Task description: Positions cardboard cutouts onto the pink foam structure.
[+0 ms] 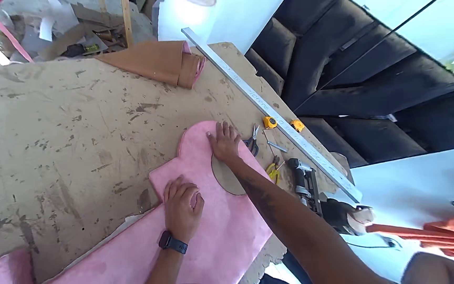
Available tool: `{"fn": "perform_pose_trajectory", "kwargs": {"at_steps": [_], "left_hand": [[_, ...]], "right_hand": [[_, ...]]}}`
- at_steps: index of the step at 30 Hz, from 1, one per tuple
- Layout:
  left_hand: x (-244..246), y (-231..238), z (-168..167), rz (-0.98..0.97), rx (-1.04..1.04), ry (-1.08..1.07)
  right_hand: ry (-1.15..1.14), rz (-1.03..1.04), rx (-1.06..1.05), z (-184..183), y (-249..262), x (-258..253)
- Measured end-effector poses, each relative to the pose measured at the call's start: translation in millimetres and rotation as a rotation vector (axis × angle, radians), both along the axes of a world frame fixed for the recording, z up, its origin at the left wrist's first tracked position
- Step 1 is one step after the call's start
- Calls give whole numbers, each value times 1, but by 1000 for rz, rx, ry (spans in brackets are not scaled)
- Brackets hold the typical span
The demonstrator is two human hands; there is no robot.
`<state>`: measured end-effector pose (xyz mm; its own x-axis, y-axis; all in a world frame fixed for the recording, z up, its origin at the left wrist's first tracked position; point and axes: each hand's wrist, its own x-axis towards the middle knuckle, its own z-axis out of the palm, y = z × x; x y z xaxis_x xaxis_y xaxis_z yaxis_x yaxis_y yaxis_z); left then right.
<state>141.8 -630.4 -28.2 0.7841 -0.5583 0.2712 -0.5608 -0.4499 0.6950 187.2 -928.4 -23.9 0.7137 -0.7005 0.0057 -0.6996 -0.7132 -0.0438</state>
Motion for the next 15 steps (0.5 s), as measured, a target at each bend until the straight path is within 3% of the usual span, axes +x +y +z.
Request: {"fn": "perform_pose_trajectory", "kwargs": {"at_steps": [8, 12, 15], "left_hand": [[0, -8, 0, 62, 29, -80], [-1, -10, -3, 89, 9, -112], [2, -11, -3, 92, 6, -121]], "right_hand": [[-24, 31, 138, 18, -9, -5], [-140, 181, 336, 33, -26, -43], [-147, 220, 324, 53, -14, -81]]}}
